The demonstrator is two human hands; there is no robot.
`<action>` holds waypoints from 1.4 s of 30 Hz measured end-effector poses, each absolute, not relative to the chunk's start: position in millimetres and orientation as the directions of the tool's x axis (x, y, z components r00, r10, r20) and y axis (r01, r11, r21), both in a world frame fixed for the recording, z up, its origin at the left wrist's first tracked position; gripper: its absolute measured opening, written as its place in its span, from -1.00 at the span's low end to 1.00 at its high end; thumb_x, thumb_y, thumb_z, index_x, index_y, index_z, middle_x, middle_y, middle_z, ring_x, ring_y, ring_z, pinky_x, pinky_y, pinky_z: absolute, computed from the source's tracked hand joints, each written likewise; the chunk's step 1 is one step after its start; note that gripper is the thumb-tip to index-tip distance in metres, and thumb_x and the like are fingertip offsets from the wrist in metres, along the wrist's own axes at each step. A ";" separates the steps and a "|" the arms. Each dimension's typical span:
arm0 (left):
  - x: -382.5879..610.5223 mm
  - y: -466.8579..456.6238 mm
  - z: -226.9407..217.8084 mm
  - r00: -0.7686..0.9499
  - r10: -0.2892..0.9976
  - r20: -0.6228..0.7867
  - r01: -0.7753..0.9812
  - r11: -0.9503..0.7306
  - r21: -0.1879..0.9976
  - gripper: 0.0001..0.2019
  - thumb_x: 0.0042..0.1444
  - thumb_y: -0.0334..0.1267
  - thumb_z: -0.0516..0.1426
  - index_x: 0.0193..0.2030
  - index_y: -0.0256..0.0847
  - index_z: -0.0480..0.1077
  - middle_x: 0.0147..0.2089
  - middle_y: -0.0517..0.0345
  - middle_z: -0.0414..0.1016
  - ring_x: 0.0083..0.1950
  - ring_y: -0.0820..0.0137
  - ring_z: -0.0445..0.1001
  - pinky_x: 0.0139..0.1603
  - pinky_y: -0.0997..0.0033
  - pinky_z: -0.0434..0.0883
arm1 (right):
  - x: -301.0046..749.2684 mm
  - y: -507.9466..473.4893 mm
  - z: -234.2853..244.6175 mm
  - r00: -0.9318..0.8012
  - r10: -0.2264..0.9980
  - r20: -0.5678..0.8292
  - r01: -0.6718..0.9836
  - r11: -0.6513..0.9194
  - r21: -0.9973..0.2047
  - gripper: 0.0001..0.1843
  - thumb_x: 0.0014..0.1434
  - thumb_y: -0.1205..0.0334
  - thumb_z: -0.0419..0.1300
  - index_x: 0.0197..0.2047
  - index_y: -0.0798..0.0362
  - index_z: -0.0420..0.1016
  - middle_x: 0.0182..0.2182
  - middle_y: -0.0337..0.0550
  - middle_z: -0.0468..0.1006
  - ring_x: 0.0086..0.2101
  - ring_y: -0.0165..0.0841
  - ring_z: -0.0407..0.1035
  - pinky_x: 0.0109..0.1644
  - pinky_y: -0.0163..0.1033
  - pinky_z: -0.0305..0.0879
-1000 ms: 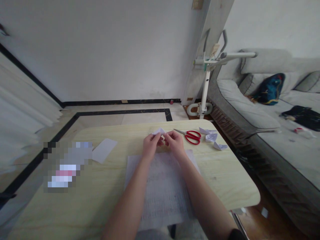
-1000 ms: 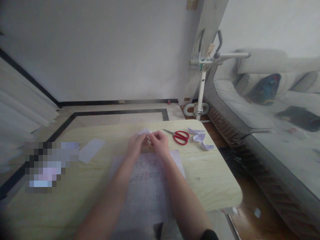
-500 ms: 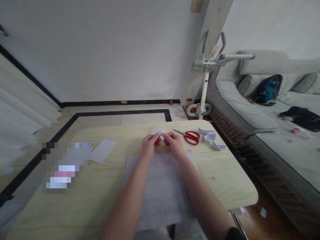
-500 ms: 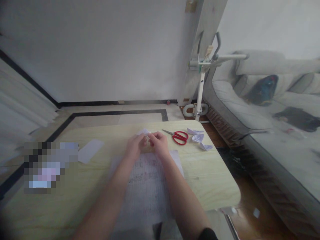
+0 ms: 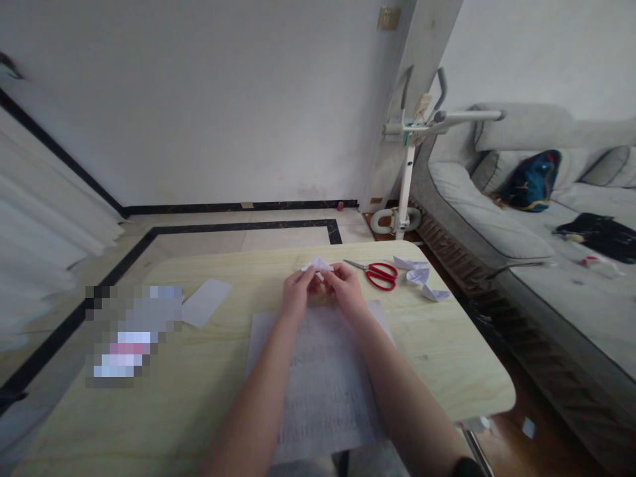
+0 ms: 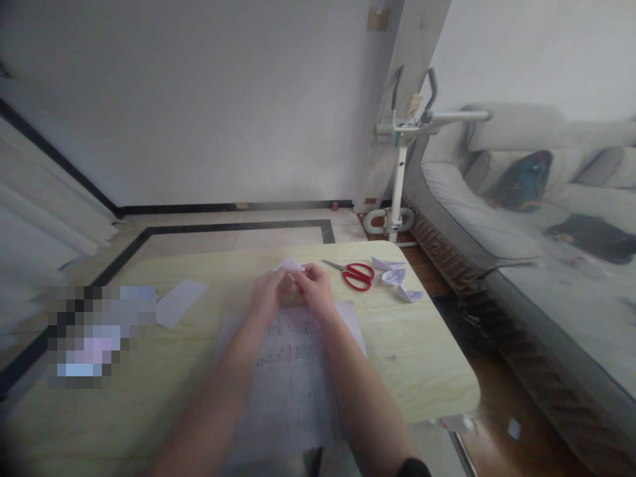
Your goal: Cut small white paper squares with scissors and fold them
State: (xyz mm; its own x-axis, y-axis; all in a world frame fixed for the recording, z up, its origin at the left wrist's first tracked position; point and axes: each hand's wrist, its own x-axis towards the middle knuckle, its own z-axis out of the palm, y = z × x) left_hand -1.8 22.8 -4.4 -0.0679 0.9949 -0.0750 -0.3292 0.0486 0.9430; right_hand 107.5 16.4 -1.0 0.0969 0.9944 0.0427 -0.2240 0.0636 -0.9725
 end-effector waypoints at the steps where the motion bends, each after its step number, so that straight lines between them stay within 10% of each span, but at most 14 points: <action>1: -1.6 22.0 -3.2 -0.067 0.995 -0.069 -0.318 0.044 0.947 -0.66 -0.09 0.00 0.23 -0.54 -0.29 0.42 -0.57 0.19 0.38 -0.59 0.52 0.31 -0.53 0.50 0.25 | 107.8 16.6 -1.6 0.106 0.993 0.047 -0.225 0.070 -0.972 -0.71 -0.05 0.03 0.28 -0.49 0.04 0.32 -0.66 -0.35 0.32 -0.64 -0.48 0.15 -0.55 -0.35 0.06; 42: -3.7 15.6 7.5 -0.038 0.995 0.092 -0.038 -0.094 0.995 -0.66 0.07 -0.05 0.11 -0.58 -0.25 0.36 -0.60 0.23 0.33 -0.56 0.49 0.30 -0.50 0.49 0.23 | 106.7 17.9 -0.9 0.138 0.989 0.058 -0.204 0.086 -0.975 -0.72 0.02 0.07 0.24 -0.53 0.06 0.30 -0.69 -0.36 0.27 -0.65 -0.50 0.13 -0.58 -0.35 0.02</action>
